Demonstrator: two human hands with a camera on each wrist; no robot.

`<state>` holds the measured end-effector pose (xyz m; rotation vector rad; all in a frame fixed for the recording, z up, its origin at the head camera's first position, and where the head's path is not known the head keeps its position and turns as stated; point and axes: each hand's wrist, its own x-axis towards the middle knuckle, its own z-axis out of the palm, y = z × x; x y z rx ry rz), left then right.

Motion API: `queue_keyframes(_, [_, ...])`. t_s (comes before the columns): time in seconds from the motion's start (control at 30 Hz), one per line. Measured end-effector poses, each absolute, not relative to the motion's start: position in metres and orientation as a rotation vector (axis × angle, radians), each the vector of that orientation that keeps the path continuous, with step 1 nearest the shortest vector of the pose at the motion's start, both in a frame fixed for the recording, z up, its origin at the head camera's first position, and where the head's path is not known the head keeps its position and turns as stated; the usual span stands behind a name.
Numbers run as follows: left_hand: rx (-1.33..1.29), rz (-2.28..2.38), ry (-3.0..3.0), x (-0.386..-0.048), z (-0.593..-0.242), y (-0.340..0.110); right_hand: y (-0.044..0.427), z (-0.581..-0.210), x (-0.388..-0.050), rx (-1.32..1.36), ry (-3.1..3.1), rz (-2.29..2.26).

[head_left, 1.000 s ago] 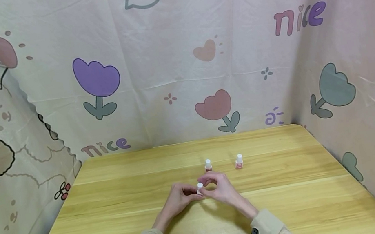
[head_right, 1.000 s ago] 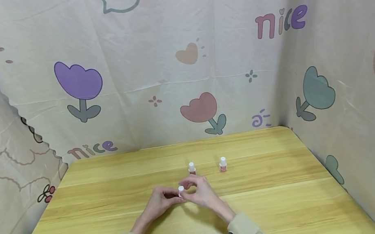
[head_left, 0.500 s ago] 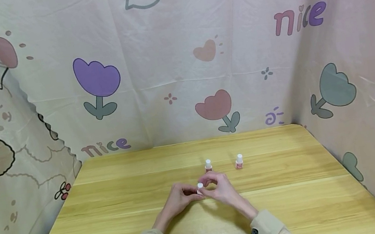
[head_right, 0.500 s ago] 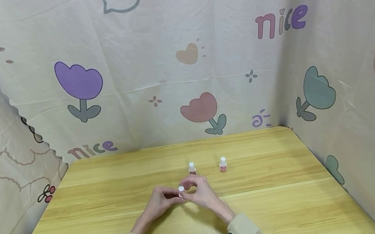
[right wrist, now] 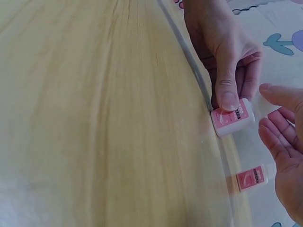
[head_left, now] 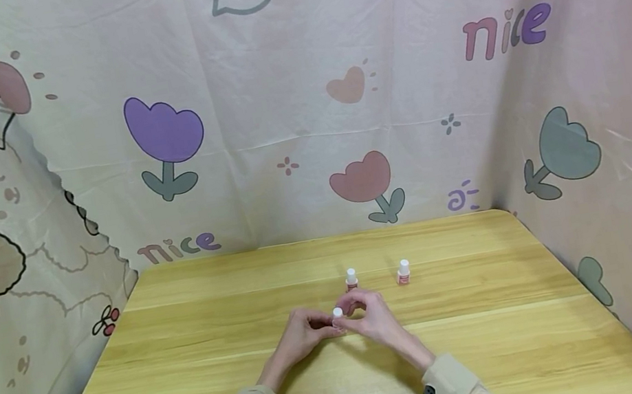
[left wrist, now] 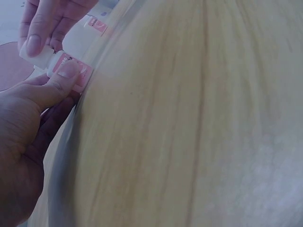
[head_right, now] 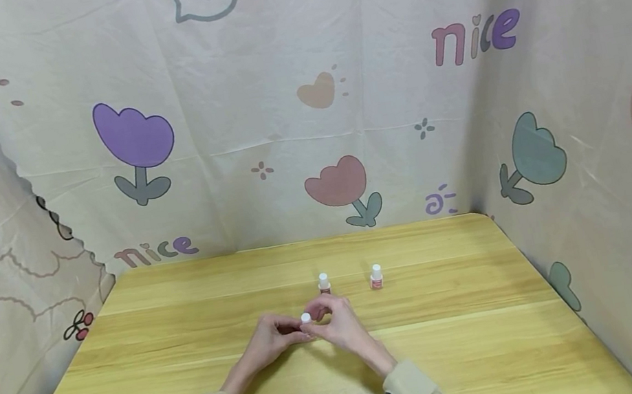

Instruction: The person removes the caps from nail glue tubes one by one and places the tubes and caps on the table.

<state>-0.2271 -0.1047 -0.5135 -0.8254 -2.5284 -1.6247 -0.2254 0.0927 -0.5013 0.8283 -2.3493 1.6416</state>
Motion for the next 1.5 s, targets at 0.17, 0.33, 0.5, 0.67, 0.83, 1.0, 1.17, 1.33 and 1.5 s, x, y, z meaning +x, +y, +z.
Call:
queue_keyframes(0.17, [-0.869, -1.629, -2.493, -0.220, -0.500, -0.103, 0.093, -0.500, -0.225, 0.831, -2.342, 1.655])
queue_keyframes(0.33, [-0.844, -1.627, -2.515, -0.224, -0.506, -0.104, 0.092, -0.501, -0.225, 0.842, -2.341, 1.654])
queue_keyframes(0.5, [-0.838, -1.613, -2.536, -0.232, -0.520, -0.106, 0.089, -0.501, -0.225, 0.850, -2.340, 1.634])
queue_keyframes(0.67, [-0.857, -1.634, -2.534, -0.235, -0.523, -0.109, 0.087, -0.490, -0.218, 0.866, -2.344, 1.649])
queue_keyframes(0.83, [-0.882, -1.629, -2.520, -0.235, -0.523, -0.110, 0.089, -0.469, -0.207, 0.882, -2.362, 1.687])
queue_keyframes(1.0, [-0.885, -1.607, -2.530, -0.235, -0.523, -0.110, 0.090, -0.463, -0.204, 0.892, -2.343, 1.681])
queue_keyframes(1.17, [-0.873, -1.596, -2.536, -0.236, -0.524, -0.109, 0.090, -0.464, -0.205, 0.898, -2.329, 1.672])
queue_keyframes(1.33, [-0.865, -1.595, -2.535, -0.236, -0.524, -0.109, 0.090, -0.462, -0.204, 0.886, -2.332, 1.673])
queue_keyframes(1.5, [-0.836, -1.602, -2.550, -0.236, -0.523, -0.109, 0.090, -0.460, -0.204, 0.874, -2.326, 1.679])
